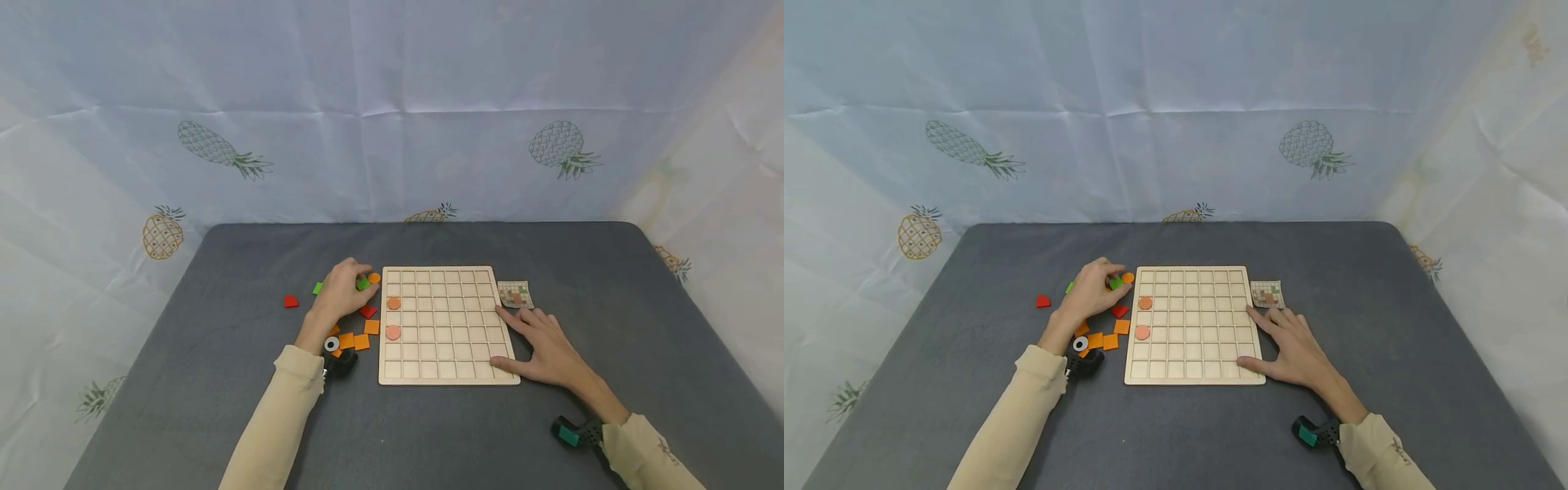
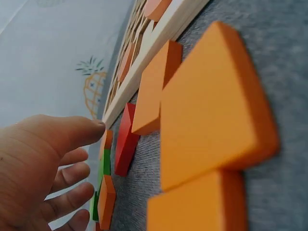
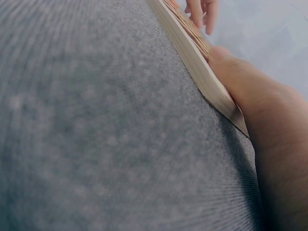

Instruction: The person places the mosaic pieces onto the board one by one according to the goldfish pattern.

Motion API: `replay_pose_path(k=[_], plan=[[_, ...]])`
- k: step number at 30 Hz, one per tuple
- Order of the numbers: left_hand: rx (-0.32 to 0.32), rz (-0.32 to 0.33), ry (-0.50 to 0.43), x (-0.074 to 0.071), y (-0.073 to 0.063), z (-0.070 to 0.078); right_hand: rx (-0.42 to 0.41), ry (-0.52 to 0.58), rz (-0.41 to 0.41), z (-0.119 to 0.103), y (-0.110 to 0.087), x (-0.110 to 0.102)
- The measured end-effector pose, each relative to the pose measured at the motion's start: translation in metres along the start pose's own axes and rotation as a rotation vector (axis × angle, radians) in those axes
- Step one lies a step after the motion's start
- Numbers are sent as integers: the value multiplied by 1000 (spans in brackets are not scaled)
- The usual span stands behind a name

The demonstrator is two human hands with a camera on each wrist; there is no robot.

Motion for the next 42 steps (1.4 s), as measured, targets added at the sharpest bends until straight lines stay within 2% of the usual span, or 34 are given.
replay_pose_path(k=[4, 9, 20, 31, 36, 42], plan=[[-19, -27, 28, 4, 2, -2, 45, 36, -31, 4, -1, 3], [-18, -28, 41, 6, 3, -1, 91, 72, -68, 7, -2, 6], [-34, 3, 57, 7, 6, -1, 7, 12, -4, 1, 0, 1], [-23, 7, 31, 8, 4, -2, -1, 3, -2, 1, 0, 2], [43, 60, -18, 3, -2, 7, 6, 9, -8, 1, -1, 2], [214, 44, -100, 8, -14, 34, 4, 11, -4, 0, -1, 0]])
Point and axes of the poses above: each hand's wrist, its own y-axis towards the middle knuckle, its own x-axis out of the palm, z = x × y, the point moved 10 cm from there along y, towards the middle knuckle, and after that the axes turned 3 degrees about z, right-handed, at the moved point
